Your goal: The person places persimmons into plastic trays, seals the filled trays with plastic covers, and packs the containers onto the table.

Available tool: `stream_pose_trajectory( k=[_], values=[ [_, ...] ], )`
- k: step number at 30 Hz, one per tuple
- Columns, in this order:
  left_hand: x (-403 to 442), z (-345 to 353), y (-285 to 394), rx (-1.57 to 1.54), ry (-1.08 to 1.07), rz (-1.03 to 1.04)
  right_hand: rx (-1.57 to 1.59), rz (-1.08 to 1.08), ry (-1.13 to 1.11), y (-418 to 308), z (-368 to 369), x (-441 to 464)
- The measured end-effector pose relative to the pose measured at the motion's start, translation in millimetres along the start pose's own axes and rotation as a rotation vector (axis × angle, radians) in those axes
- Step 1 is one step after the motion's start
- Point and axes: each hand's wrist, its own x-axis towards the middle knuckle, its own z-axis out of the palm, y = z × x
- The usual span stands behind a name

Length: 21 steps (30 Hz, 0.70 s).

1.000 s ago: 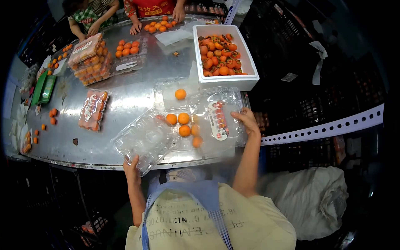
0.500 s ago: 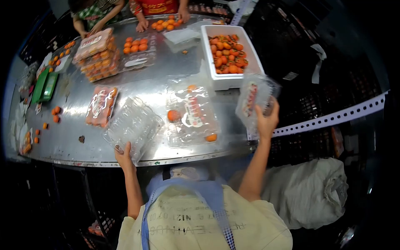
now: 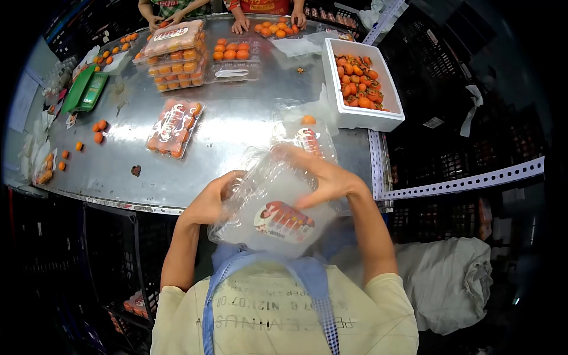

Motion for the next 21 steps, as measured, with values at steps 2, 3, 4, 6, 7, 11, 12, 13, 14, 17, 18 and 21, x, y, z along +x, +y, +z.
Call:
stream_pose_trajectory(
  k=[2, 3, 4, 6, 7, 11, 12, 13, 14, 17, 18, 21],
  values=[
    [1, 0, 5, -0.061, -0.047, -0.037, 0.098, 0.143, -0.125, 0, 8, -4],
    [3, 0, 4, -0.106, -0.077, -0.021, 0.167, 0.178, -0.143, -2, 10, -6],
    [5, 1, 2, -0.151, -0.110, -0.004, 0.235, 0.215, -0.157, -6, 9, -9],
    [8, -7, -4, -0.232, -0.222, -0.020, 0.265, 0.221, -0.134, -10, 8, -18],
    [11, -10, -7, -0.272, -0.278, -0.027, 0.228, 0.192, -0.101, -12, 8, -25],
    [39, 0, -22, -0.874, -0.156, -0.004, 0.331, 0.201, 0.257, 13, 22, -77],
    [50, 2, -35, -0.699, -0.034, -0.085, 0.454, 0.266, 0.369, 30, 25, -102],
    [65, 4, -53, -0.526, 0.091, -0.159, 0.575, 0.330, 0.476, 48, 28, -131],
    [80, 6, -70, -0.354, 0.221, -0.232, 0.698, 0.397, 0.640, 56, 33, -159],
    [128, 25, -96, -0.043, 0.333, -0.374, 1.000, 0.169, 1.083, 118, 80, -235],
    [144, 30, -99, 0.042, 0.360, -0.421, 1.092, 0.132, 1.185, 111, 89, -243],
    [202, 35, -153, 0.187, 0.267, -0.383, 1.226, 0.046, 1.429, 84, 108, -244]
  ],
)
